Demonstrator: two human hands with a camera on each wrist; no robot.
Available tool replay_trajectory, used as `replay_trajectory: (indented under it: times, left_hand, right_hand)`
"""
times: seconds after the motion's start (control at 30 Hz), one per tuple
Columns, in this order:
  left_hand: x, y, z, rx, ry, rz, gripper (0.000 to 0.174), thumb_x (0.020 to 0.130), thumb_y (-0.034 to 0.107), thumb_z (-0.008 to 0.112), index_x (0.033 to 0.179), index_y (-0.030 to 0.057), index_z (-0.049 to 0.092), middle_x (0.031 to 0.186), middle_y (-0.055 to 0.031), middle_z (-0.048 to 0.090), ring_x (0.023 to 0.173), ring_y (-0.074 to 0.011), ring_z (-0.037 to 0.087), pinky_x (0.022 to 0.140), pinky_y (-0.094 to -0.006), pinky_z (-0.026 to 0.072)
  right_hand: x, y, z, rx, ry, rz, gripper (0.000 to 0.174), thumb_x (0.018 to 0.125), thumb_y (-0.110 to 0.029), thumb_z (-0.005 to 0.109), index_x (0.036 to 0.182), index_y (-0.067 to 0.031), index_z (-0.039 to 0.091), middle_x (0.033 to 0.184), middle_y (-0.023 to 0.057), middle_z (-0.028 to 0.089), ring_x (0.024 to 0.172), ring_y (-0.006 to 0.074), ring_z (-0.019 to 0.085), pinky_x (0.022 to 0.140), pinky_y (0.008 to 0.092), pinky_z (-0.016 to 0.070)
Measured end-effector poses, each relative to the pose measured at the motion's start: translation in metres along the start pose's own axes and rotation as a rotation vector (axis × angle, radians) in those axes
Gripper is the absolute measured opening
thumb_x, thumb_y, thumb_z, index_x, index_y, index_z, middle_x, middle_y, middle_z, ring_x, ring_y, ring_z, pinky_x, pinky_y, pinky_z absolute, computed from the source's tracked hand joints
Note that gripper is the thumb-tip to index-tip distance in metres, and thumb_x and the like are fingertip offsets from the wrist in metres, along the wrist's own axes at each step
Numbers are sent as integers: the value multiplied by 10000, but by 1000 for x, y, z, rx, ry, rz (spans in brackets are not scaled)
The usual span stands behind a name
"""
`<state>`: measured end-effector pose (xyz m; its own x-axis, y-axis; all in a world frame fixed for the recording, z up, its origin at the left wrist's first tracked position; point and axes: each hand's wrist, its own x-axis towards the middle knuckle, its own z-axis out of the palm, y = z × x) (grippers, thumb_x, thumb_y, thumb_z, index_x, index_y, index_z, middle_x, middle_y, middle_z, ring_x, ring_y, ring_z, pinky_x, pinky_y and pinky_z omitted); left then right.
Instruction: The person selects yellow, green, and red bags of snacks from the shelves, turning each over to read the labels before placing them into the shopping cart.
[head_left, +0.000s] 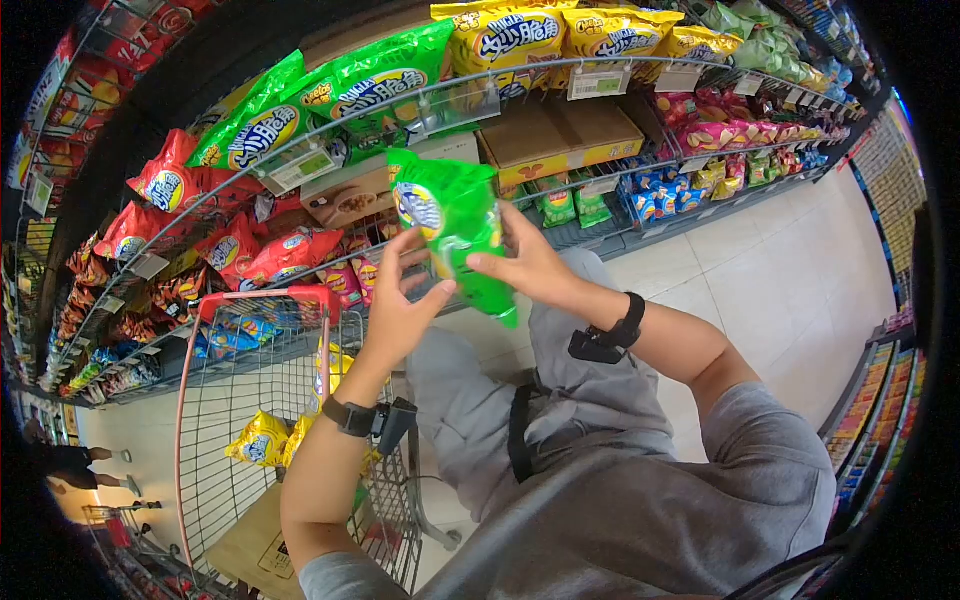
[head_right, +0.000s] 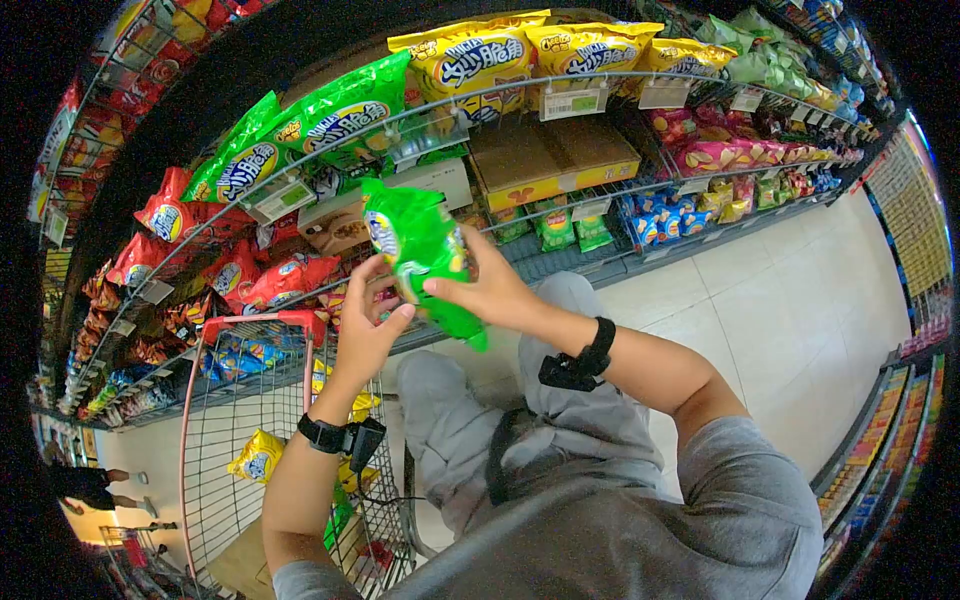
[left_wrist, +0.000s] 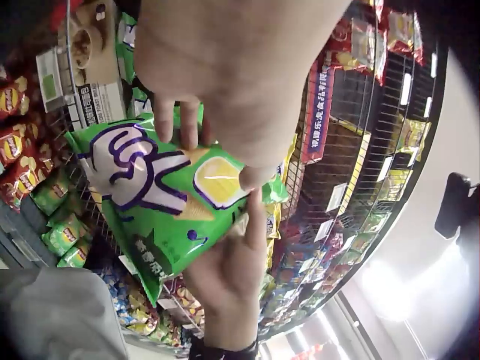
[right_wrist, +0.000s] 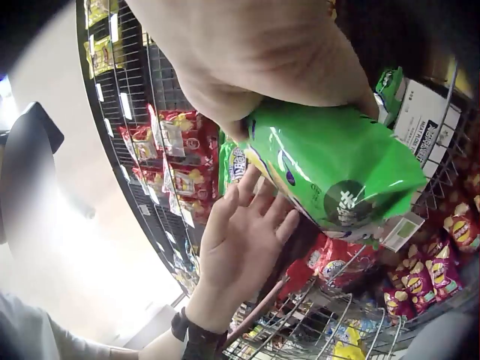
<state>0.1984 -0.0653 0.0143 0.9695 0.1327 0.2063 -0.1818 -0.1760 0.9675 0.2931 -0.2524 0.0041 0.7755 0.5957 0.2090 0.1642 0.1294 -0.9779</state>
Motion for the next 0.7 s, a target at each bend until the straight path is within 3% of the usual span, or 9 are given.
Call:
replay_trajectory:
  times: [0.07,0.1,0.2,0.33,0.47,0.6,0.63,0.7]
  left_hand:
    - [5,-5,-1,-118,67,72,679,795,117,739,1353,20,365,1312,-136,466,1168,-225,515,959,-361,443]
    - [5,-7,0,-178,100,105,722,784,129,758,1365,27,341,1306,-134,477,1159,-226,523,966,-366,436]
    - [3,-3,-11,70,219,6,678,797,143,757,1330,11,358,1259,-129,513,1121,-208,539,949,-354,448]
    - [7,-7,-18,-83,335,-63,556,825,159,741,1263,1,436,1178,-102,576,1046,-172,576,902,-318,472]
    - [3,-8,-15,-195,247,-36,510,864,211,703,1261,-4,465,1149,-97,607,992,-167,601,886,-312,482]
    - [-7,-28,-19,-274,99,-125,604,886,309,669,1322,-11,400,1232,-108,551,1098,-191,551,952,-331,444]
    - [-11,-29,-22,-299,25,-177,694,876,392,670,1350,-11,363,1274,-113,516,1155,-204,510,991,-340,413]
    - [-10,-29,-19,-252,27,-108,755,856,450,682,1357,-11,355,1274,-108,510,1162,-204,504,998,-343,408]
  right_hand:
    - [-9,-8,5,76,-88,-9,798,838,-173,728,1468,-47,256,1397,123,397,1263,224,437,1029,386,419]
    - [-11,-6,3,4,-178,43,879,804,-258,764,1495,-115,240,1464,133,323,1314,286,393,1042,468,397]
    - [-24,-27,10,-113,-353,-38,887,794,-243,770,1500,-142,242,1458,116,335,1319,286,391,1045,471,391]
    - [-16,-22,0,41,-281,-8,742,808,-129,744,1428,-101,337,1382,85,428,1228,241,479,1002,416,433]
    - [9,-16,-20,132,-20,-49,667,822,-112,737,1367,-43,359,1300,124,480,1161,206,508,980,380,445]
    - [9,-35,-26,195,-158,-181,770,822,-311,760,1377,9,335,1382,141,435,1253,219,443,1051,384,373]
    - [5,-31,-31,115,-193,-91,800,813,-388,759,1363,32,357,1379,140,454,1263,219,433,1069,374,342]
    - [3,-34,-28,87,-185,-81,736,817,-357,762,1333,24,400,1316,127,509,1212,206,476,1036,362,376]
